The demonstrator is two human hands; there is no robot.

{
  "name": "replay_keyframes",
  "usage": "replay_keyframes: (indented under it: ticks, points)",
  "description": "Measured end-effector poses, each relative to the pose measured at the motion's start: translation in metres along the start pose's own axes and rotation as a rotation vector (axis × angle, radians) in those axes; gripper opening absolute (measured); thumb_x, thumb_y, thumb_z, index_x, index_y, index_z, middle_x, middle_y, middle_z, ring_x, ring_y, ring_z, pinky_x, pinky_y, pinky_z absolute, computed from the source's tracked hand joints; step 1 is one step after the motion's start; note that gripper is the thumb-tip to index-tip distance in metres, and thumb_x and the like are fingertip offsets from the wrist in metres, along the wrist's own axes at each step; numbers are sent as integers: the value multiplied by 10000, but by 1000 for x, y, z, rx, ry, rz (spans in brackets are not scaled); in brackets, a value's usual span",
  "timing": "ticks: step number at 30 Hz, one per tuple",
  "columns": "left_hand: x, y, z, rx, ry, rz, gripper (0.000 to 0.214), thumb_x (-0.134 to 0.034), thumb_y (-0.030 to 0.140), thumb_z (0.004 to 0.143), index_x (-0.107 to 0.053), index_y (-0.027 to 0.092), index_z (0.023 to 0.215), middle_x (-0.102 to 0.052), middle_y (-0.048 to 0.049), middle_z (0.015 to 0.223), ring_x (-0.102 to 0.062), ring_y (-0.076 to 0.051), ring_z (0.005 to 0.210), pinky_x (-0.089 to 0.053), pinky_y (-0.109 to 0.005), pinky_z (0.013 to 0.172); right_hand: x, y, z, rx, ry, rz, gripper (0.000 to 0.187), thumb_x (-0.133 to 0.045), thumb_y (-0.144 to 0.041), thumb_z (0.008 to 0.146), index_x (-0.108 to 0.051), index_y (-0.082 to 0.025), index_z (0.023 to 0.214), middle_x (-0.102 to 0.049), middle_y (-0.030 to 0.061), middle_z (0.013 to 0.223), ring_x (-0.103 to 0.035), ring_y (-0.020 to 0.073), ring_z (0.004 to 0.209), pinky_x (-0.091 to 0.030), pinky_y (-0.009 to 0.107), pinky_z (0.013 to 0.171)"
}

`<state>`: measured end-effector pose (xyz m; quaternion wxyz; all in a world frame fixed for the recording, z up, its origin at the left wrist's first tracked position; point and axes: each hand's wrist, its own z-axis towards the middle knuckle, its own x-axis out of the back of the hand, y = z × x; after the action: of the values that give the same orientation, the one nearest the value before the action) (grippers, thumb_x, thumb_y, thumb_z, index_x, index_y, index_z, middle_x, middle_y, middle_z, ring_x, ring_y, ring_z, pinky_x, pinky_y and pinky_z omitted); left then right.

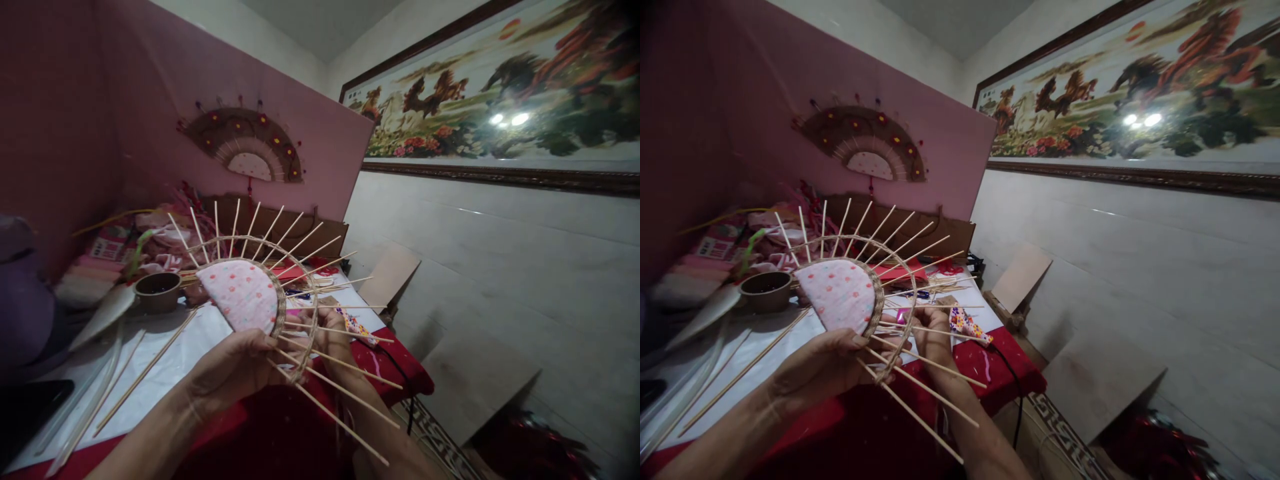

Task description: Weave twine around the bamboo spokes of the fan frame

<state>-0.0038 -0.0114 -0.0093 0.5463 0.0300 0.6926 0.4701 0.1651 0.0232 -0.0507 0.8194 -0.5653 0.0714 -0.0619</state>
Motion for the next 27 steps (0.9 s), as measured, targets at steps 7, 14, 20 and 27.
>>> replay_keyframes:
  ticks: [7,14,20,27]
  points:
    - [3,1,-1,8,-2,11,313,-450,92,708,-650,32,941,-668,-168,928,-592,-227,850,-425,-390,804,10,-3,5,42,-33,24,150,-666,-294,614,-604,-165,659,-597,-5,611,-532,118,542,-436,240,544]
    - [5,4,-1,15,10,20,334,-484,108,669,-653,6,938,-682,-161,915,-610,-205,833,-420,-356,835,26,-19,3,26,161,-181,255,-617,-409,674,-546,-167,636,-518,-26,516,-446,97,443,-352,211,420]
    - [9,9,-2,70,24,-17,338,-464,121,666,-645,13,930,-684,-136,892,-616,-194,823,-422,-322,827,51,-31,0,212,272,-428,253,-580,-404,731,-569,-167,647,-546,-13,545,-493,119,508,-395,223,475]
    - [7,18,-3,97,100,20,320,-470,115,625,-653,4,864,-679,-150,844,-626,-211,778,-451,-302,751,86,-38,-6,499,325,-695,178,-531,-335,803,-617,-179,786,-635,42,743,-573,159,630,-463,279,591]
